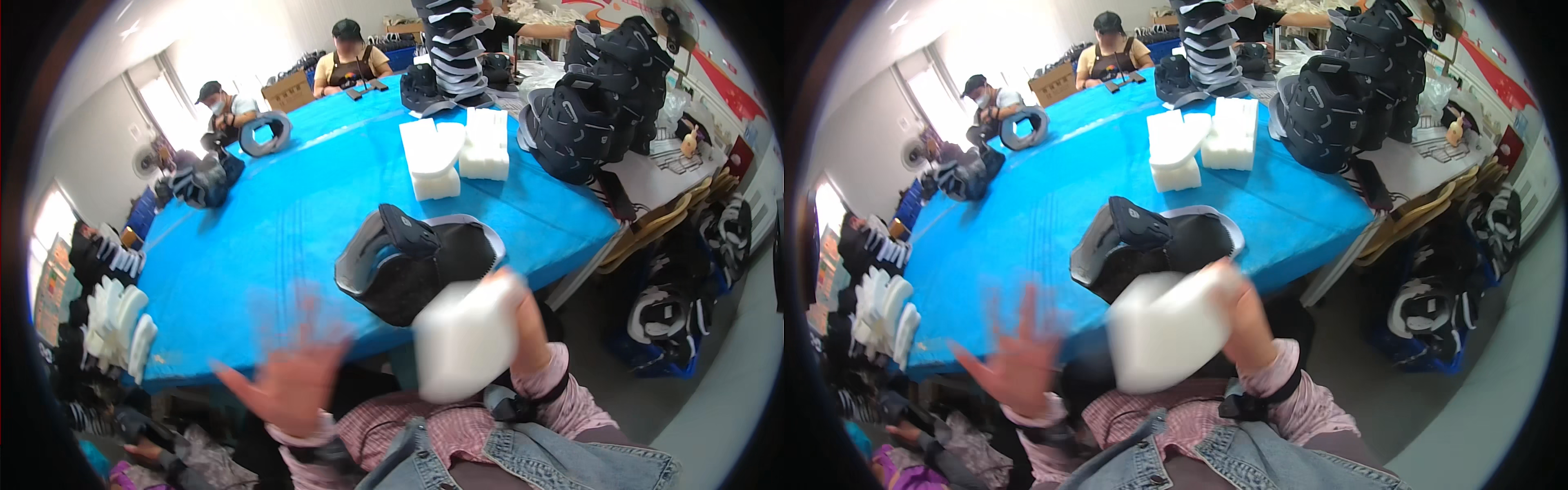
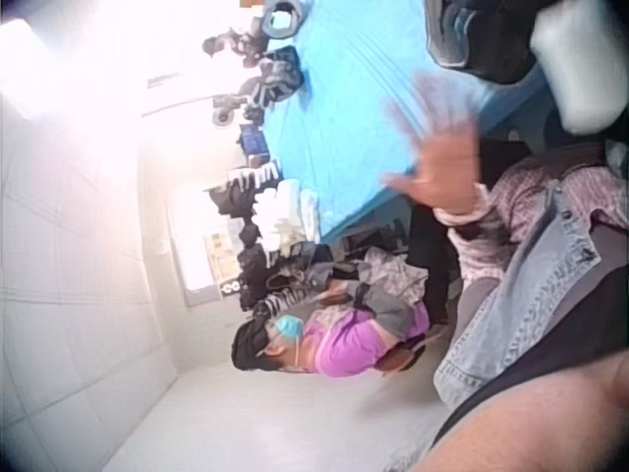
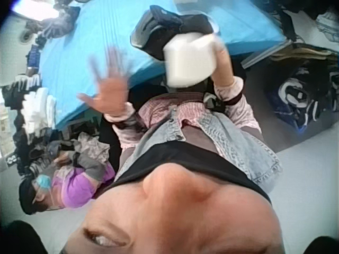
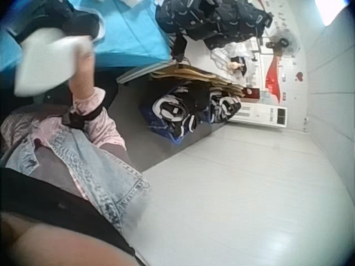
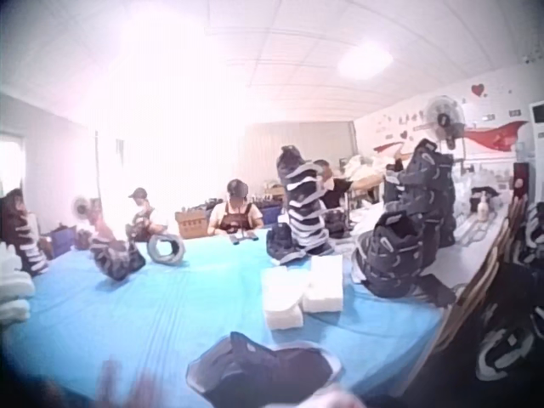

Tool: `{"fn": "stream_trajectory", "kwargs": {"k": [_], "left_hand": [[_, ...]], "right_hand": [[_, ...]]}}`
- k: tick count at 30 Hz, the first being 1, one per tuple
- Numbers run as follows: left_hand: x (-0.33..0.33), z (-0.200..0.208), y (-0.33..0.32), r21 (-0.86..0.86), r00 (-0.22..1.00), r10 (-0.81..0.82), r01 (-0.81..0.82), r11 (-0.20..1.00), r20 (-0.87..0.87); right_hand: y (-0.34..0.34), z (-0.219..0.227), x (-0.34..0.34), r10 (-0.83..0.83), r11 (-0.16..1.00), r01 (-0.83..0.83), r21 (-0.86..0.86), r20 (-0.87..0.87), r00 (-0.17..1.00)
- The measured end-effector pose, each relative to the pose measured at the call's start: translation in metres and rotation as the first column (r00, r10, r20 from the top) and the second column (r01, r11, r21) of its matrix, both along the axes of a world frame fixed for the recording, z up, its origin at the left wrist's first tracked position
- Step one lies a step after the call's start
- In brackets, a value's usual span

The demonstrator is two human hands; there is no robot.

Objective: Assembling shoe uppers by inserting foam padding and supports into the black fabric structure.

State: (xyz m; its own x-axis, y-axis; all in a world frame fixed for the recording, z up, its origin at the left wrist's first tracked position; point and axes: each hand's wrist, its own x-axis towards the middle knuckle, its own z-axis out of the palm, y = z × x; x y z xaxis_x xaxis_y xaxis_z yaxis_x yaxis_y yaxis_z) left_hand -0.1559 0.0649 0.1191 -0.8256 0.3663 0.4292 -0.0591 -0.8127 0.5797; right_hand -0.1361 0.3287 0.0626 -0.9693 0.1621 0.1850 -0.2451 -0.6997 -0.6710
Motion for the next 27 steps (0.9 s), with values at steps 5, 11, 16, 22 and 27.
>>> {"fn": "stream_trajectory", "kwargs": {"k": [5, 11, 16, 22, 27], "left_hand": [[-0.021, 0.027, -0.053, 0.657, 0.987, 0.135, -0.048, 0.752, -0.083], [-0.02, -0.016, -0.023, -0.188, 0.984, 0.174, -0.163, 0.969, 0.043], [0.008, -0.024, 0.047, -0.669, 0.993, 0.115, -0.104, 0.736, -0.028], [0.017, -0.039, 0.045, -0.722, 0.945, 0.273, -0.317, 0.615, -0.182], [0.013, -0.039, 0.04, -0.652, 0.943, 0.252, -0.334, 0.681, -0.219]], "right_hand": [[0.066, -0.02, -0.017, 0.071, 0.658, -0.132, -0.741, -0.114, 0.991], [0.017, -0.019, -0.014, -0.035, 0.999, 0.033, 0.022, 0.063, 0.997], [-0.031, -0.01, -0.001, 0.011, 0.865, 0.057, 0.499, -0.134, 0.991], [-0.027, -0.003, 0.01, 0.052, 0.801, 0.059, 0.596, -0.167, 0.985], [-0.032, 0.004, 0.003, -0.038, 0.727, 0.229, 0.647, -0.296, 0.954]]}}
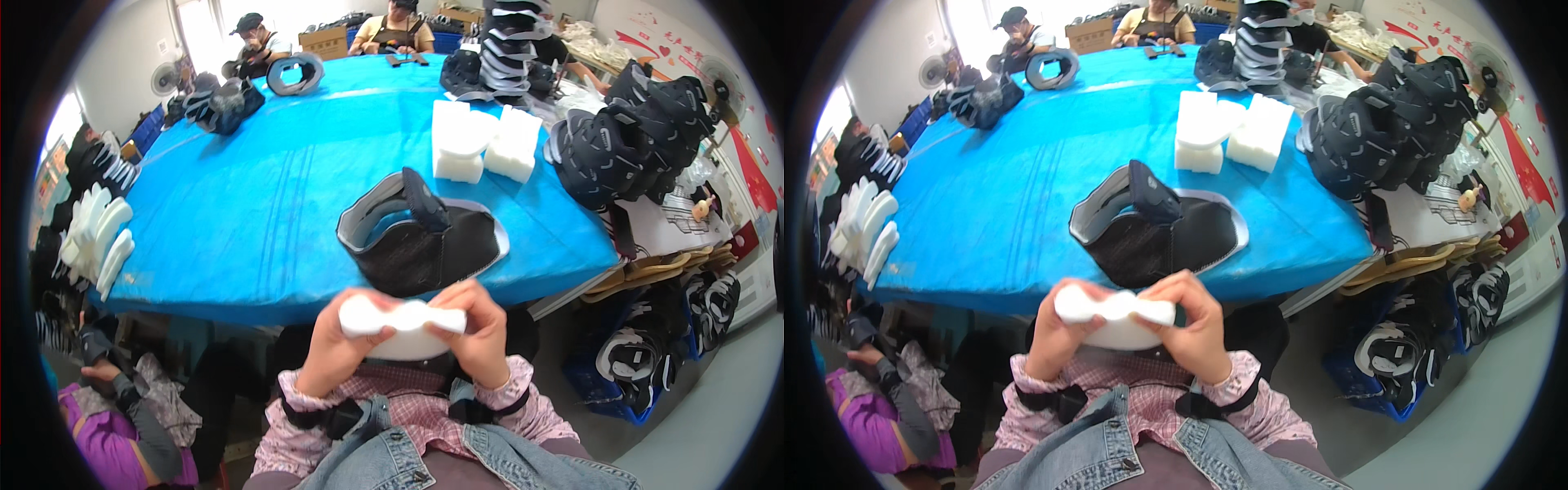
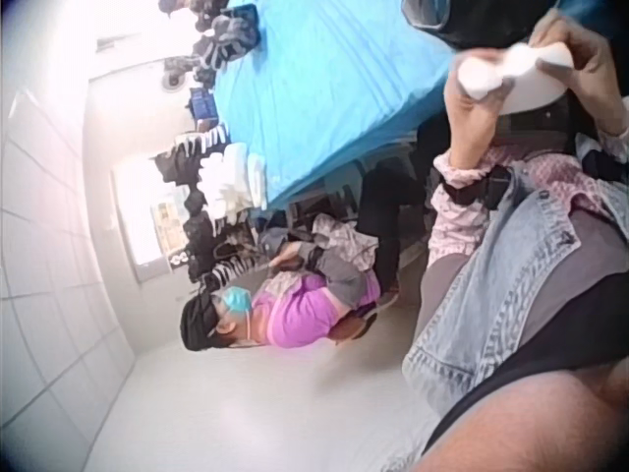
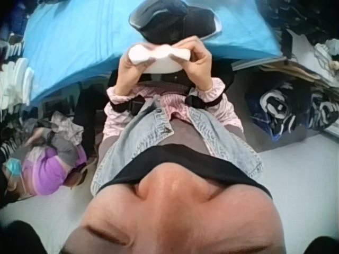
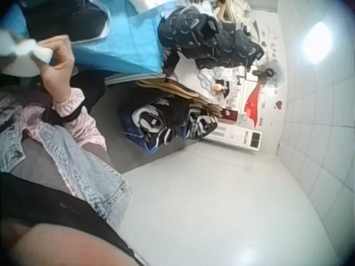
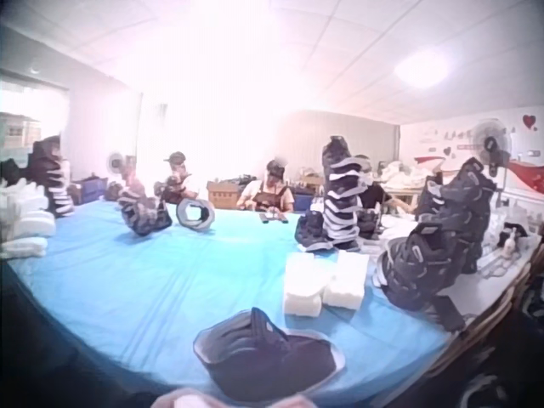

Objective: Assembling shoe uppers by inserting foam padding and supports into the black fabric structure.

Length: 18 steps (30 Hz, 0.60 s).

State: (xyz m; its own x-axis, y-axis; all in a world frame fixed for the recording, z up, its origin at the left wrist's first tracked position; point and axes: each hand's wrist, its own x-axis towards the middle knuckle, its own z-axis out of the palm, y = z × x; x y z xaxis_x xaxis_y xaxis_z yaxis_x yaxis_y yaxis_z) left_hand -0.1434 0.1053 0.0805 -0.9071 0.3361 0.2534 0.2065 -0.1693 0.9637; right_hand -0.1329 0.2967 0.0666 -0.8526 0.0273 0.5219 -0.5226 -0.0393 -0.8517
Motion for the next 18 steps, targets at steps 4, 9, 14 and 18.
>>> {"fn": "stream_trajectory", "kwargs": {"k": [4, 9, 14, 18], "left_hand": [[-0.021, 0.012, -0.006, 0.111, 0.999, -0.016, 0.02, 0.994, -0.04], [-0.028, 0.032, -0.007, 0.016, 0.992, 0.118, -0.117, 0.993, -0.052], [-0.022, 0.028, -0.008, 0.033, 0.976, 0.217, -0.216, 0.976, -0.033], [-0.019, 0.022, -0.01, 0.019, 0.963, 0.262, -0.262, 0.965, -0.059]], "right_hand": [[-0.002, 0.023, -0.024, -0.086, 0.996, 0.086, -0.009, -0.091, 0.992], [-0.006, 0.038, -0.038, -0.024, 1.0, 0.023, -0.007, -0.116, 0.993], [-0.009, 0.032, -0.037, 0.014, 1.0, -0.014, -0.003, -0.095, 0.995], [-0.004, 0.034, -0.037, 0.138, 0.99, -0.138, 0.026, 0.029, 0.99]]}}
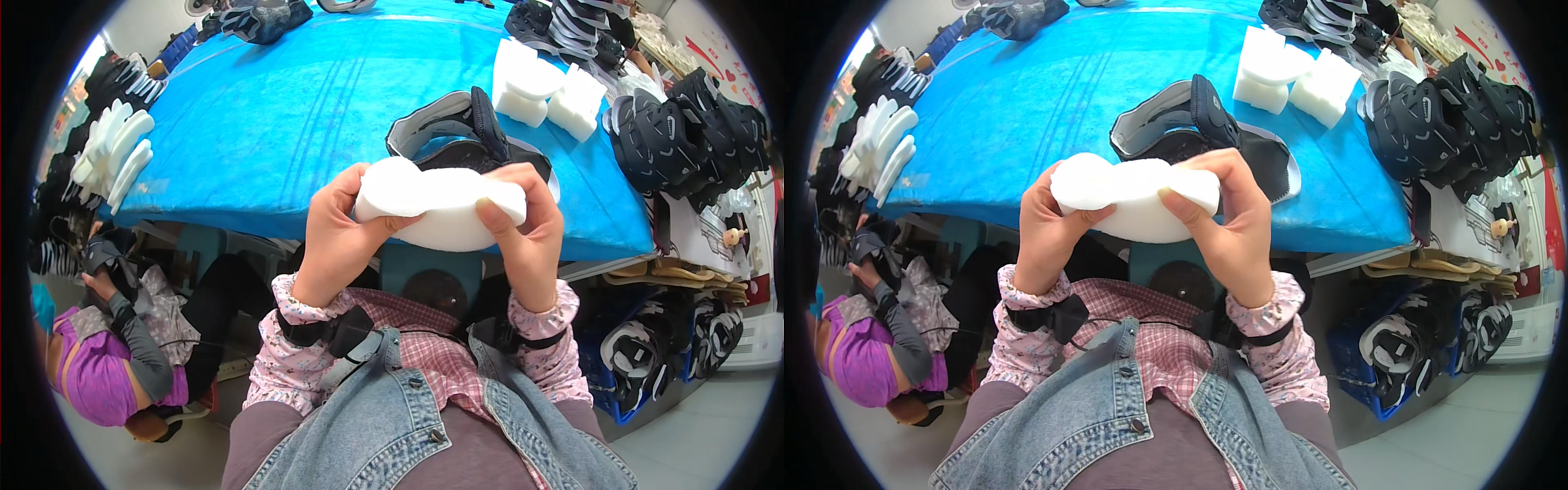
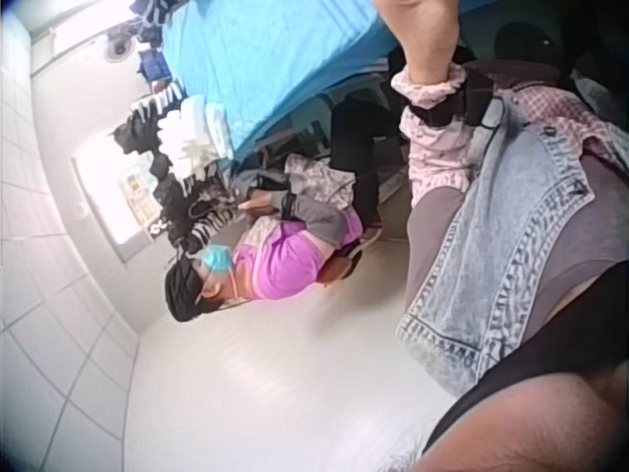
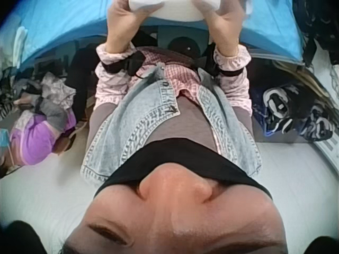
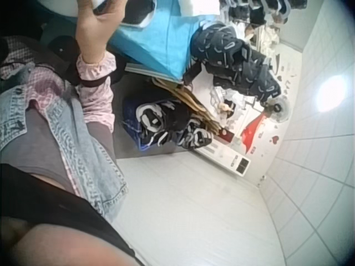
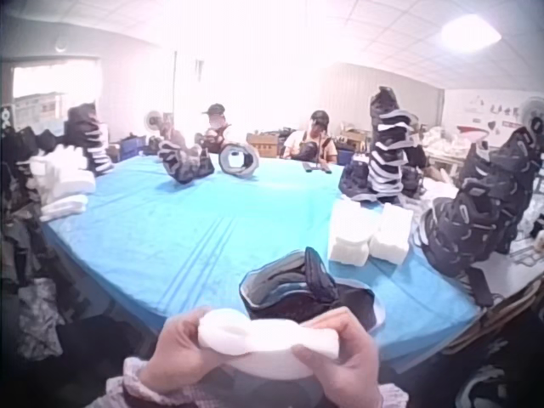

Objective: Assembling shoe uppers by inserting foam padding and supports into the black fabric structure.

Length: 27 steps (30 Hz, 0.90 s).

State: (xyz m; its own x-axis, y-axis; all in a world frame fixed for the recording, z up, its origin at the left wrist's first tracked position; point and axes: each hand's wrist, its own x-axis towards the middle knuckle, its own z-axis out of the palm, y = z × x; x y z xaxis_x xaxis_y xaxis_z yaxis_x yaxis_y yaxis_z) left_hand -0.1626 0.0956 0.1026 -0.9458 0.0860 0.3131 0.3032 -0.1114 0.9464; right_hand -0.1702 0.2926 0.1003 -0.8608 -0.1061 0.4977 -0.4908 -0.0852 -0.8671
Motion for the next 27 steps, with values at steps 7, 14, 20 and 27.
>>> {"fn": "stream_trajectory", "kwargs": {"k": [7, 14, 20, 27], "left_hand": [[-0.002, -0.001, -0.012, -0.241, 0.995, 0.034, -0.054, 0.969, -0.089], [-0.049, -0.022, -0.028, -0.229, 0.989, -0.07, 0.038, 0.973, -0.133], [-0.114, -0.104, -0.009, -0.342, 0.987, -0.108, 0.061, 0.938, -0.119], [-0.112, -0.103, 0.002, -0.259, 0.977, -0.152, 0.111, 0.959, -0.146]], "right_hand": [[-0.005, 0.057, -0.013, 0.186, 0.707, 0.28, 0.649, -0.553, 0.812], [-0.003, 0.088, -0.083, 0.217, 0.953, -0.199, 0.229, -0.059, 0.974], [-0.041, 0.026, -0.145, 0.28, 0.95, -0.307, 0.059, 0.272, 0.921], [0.019, 0.068, -0.141, 0.132, 0.583, 0.087, 0.808, -0.199, 0.971]]}}
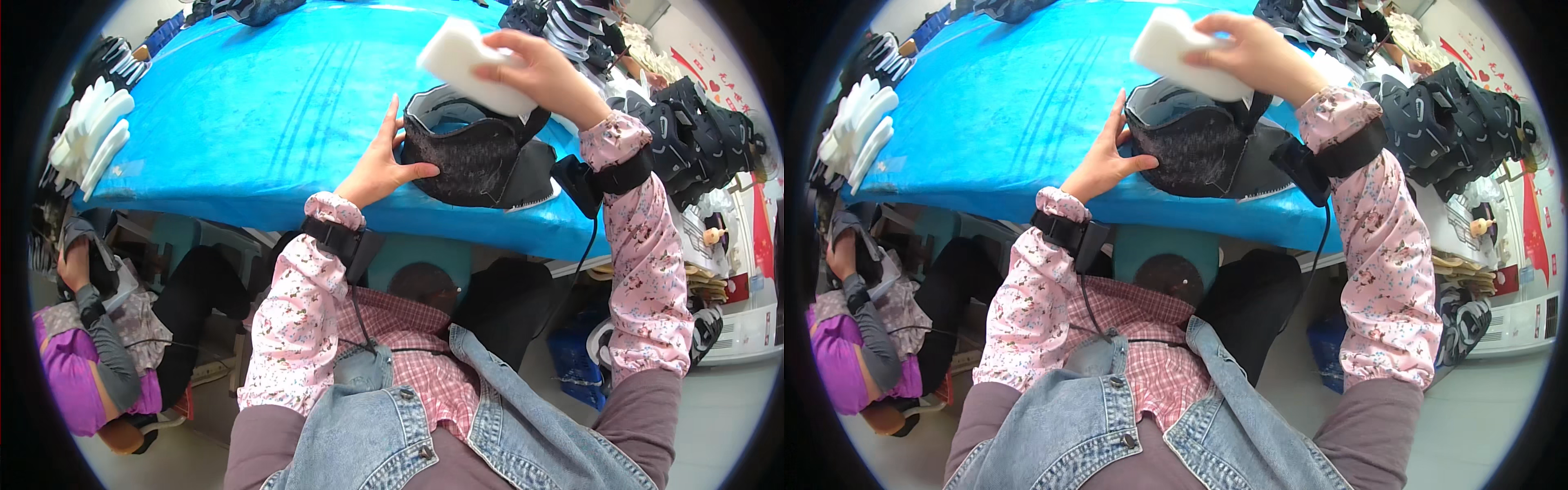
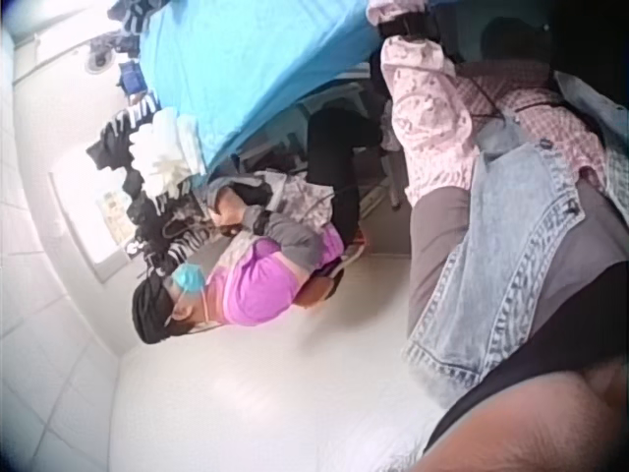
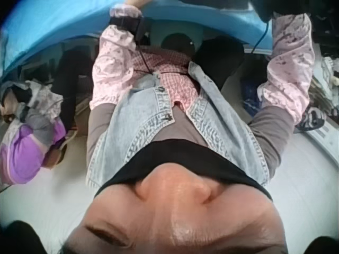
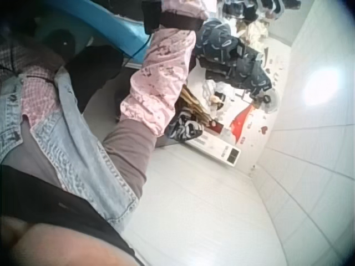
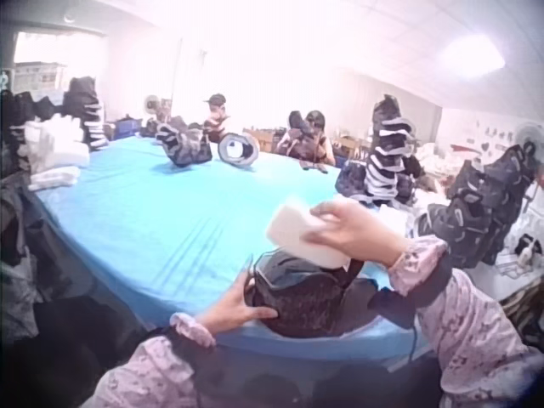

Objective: Assembling shoe uppers by inserting foam padding and supports into the black fabric structure.

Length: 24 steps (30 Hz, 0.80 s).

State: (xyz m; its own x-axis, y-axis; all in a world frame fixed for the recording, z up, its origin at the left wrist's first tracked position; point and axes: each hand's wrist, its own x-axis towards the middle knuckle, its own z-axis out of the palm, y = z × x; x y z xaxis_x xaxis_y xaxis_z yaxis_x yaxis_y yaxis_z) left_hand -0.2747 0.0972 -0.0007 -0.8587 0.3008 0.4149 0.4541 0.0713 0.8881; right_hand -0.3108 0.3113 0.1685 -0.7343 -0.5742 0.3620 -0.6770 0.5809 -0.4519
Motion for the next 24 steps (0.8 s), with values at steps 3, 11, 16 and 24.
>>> {"fn": "stream_trajectory", "kwargs": {"k": [3, 11, 16, 24], "left_hand": [[0.004, -0.002, -0.002, 0.027, 0.999, 0.008, -0.01, 1.0, 0.052], [0.008, 0.0, -0.001, 0.133, 0.994, -0.045, 0.032, 0.991, 0.097], [0.005, -0.002, 0.001, 0.058, 0.996, -0.005, 0.0, 0.998, 0.087], [0.0, -0.004, -0.001, 0.064, 1.0, -0.027, 0.026, 0.998, 0.014]], "right_hand": [[-0.019, -0.006, 0.018, 0.003, 0.847, 0.119, 0.518, -0.227, 0.974], [-0.052, 0.007, 0.031, -0.082, 0.795, 0.093, 0.599, -0.047, 0.996], [-0.042, -0.004, 0.017, -0.02, 0.838, 0.061, 0.542, -0.081, 0.997], [-0.049, -0.005, 0.013, -0.068, 0.827, 0.085, 0.556, -0.051, 0.996]]}}
